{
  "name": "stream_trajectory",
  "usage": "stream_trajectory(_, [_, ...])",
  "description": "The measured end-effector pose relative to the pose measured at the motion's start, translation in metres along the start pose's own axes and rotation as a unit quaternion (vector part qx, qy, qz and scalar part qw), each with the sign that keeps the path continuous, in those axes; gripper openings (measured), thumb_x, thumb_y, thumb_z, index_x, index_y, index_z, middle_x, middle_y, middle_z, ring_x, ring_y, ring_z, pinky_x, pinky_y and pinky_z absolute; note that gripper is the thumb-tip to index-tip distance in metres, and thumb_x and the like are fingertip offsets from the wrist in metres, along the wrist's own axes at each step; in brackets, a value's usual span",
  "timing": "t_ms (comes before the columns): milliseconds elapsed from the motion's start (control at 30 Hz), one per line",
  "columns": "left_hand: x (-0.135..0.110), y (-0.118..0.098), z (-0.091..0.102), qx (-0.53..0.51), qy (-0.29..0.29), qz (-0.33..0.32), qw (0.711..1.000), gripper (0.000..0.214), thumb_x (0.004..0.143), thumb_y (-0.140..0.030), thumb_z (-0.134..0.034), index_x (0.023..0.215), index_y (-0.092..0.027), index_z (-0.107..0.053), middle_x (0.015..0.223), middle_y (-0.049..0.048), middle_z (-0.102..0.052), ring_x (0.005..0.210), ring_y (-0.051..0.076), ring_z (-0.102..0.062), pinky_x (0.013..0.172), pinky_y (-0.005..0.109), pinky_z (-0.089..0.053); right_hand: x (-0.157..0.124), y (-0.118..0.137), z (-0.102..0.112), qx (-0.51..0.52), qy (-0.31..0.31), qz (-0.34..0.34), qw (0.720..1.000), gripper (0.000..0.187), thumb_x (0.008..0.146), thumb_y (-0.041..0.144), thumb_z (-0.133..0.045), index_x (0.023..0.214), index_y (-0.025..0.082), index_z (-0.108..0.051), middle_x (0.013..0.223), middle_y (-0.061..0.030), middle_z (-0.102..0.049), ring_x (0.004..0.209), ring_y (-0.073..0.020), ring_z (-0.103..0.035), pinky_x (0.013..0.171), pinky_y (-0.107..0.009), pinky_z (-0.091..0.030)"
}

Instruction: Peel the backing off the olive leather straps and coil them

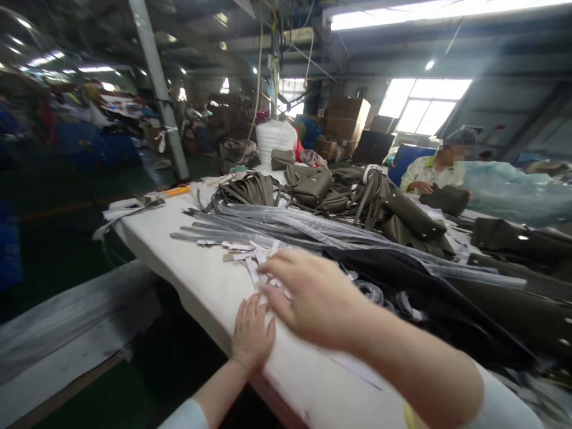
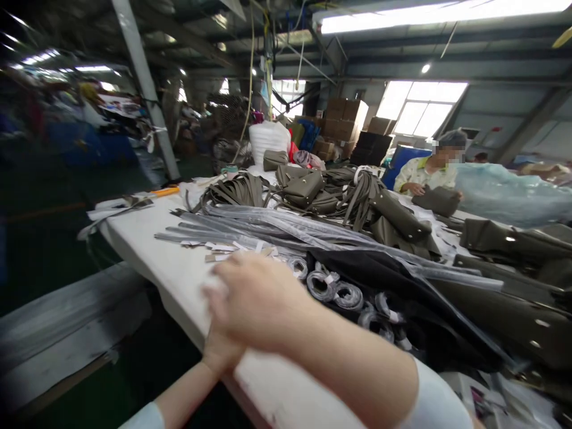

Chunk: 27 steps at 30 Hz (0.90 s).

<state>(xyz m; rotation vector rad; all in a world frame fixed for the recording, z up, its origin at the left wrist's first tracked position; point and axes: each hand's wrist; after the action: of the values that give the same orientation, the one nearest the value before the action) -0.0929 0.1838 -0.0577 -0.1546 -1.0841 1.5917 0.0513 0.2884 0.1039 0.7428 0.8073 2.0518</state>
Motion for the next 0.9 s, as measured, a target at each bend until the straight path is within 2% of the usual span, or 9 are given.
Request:
stream_trajectory(67, [-0.001,0.003,-0.001,0.075,0.016,-0.047,0.996,0.021,0.08,-0.024,-0.053,0.092,-0.015,-0.067,0.125,0.0173,-0.06,0.122,0.031,-0.052,0.112,0.051,-0.033,0.034,-0.021,0.026,-0.214,0.023,-0.016,0.976,0.032,0.093,0.042,-0.051,0.113,0.023,-0.066,0.119,-0.005,-0.063,0.12,-0.0215,-0.053,0.105,-0.031,-0.033])
stream_trajectory(100, [-0.002,0.005,-0.002,0.12,0.026,-0.073,0.99,0.02,0.079,-0.022,-0.055,0.094,-0.016,-0.067,0.127,0.017,-0.06,0.123,0.032,-0.052,0.112,0.053,-0.033,0.05,-0.037,0.041,-0.322,0.033,-0.08,0.943,0.032,0.094,0.038,-0.048,0.116,0.023,-0.064,0.122,-0.0056,-0.063,0.119,-0.0207,-0.053,0.104,-0.03,-0.034])
stream_trajectory(133, [-0.003,0.008,-0.003,0.159,0.032,-0.092,0.982,0.021,0.079,-0.021,-0.056,0.096,-0.017,-0.066,0.129,0.0164,-0.059,0.124,0.032,-0.051,0.111,0.054,-0.034,0.063,-0.055,0.055,-0.355,0.029,-0.118,0.927,0.032,0.094,0.032,-0.046,0.116,0.017,-0.065,0.121,-0.011,-0.063,0.118,-0.0236,-0.054,0.101,-0.032,-0.036])
stream_trajectory(267, [-0.008,0.019,-0.008,0.224,0.011,-0.123,0.967,0.023,0.079,-0.02,-0.055,0.101,-0.019,-0.064,0.134,0.0136,-0.056,0.127,0.03,-0.05,0.109,0.053,-0.039,0.086,-0.13,0.09,-0.41,0.032,-0.208,0.887,0.034,0.088,0.011,-0.044,0.112,0.002,-0.065,0.116,-0.0255,-0.063,0.109,-0.0295,-0.061,0.087,-0.036,-0.044])
stream_trajectory(367, [-0.01,0.023,-0.009,0.235,0.004,-0.132,0.963,0.024,0.08,-0.019,-0.053,0.102,-0.021,-0.063,0.135,0.0114,-0.056,0.126,0.029,-0.051,0.107,0.052,-0.042,0.08,-0.17,0.09,-0.429,0.05,-0.237,0.87,0.033,0.08,0.005,-0.05,0.108,0.004,-0.068,0.11,-0.0247,-0.066,0.098,-0.0286,-0.066,0.078,-0.034,-0.046])
stream_trajectory(500, [-0.01,0.019,-0.007,0.223,0.016,-0.116,0.968,0.024,0.079,-0.017,-0.052,0.1,-0.022,-0.063,0.134,0.0095,-0.057,0.126,0.028,-0.051,0.107,0.052,-0.043,0.073,-0.19,0.083,-0.45,0.055,-0.215,0.865,0.026,0.083,0.01,-0.054,0.103,0.011,-0.071,0.103,-0.0203,-0.069,0.095,-0.0282,-0.066,0.076,-0.033,-0.044])
stream_trajectory(667, [-0.008,0.009,-0.006,0.174,0.028,-0.058,0.983,0.019,0.079,-0.023,-0.055,0.095,-0.022,-0.065,0.132,0.0092,-0.059,0.127,0.028,-0.051,0.112,0.052,-0.038,0.065,-0.162,0.083,-0.481,0.018,-0.156,0.862,0.03,0.095,0.022,-0.042,0.1,0.011,-0.07,0.104,-0.0204,-0.068,0.099,-0.0301,-0.064,0.077,-0.034,-0.042])
stream_trajectory(800, [-0.008,0.004,-0.003,0.154,0.045,-0.036,0.986,0.018,0.08,-0.025,-0.057,0.095,-0.018,-0.065,0.132,0.0123,-0.058,0.129,0.029,-0.048,0.116,0.05,-0.032,0.036,-0.09,0.076,-0.487,0.009,-0.069,0.871,0.032,0.099,0.029,-0.036,0.097,0.019,-0.066,0.1,-0.0114,-0.07,0.096,-0.0248,-0.064,0.078,-0.031,-0.039])
stream_trajectory(900, [-0.011,0.0,0.004,0.117,0.044,-0.027,0.992,0.024,0.084,-0.031,-0.055,0.099,-0.015,-0.065,0.133,0.0158,-0.056,0.131,0.03,-0.045,0.116,0.052,-0.029,-0.009,-0.025,0.064,-0.464,0.054,0.024,0.884,0.03,0.098,0.034,-0.04,0.087,0.023,-0.064,0.086,-0.0061,-0.072,0.087,-0.0232,-0.067,0.07,-0.029,-0.038])
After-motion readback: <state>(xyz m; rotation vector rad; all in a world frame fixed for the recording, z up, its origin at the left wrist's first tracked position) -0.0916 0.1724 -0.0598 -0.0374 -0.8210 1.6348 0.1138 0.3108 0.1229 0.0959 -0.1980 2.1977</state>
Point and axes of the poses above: each hand's wrist, its own x-axis towards the middle knuckle, its own z-axis out of the back of the hand, y = z × x
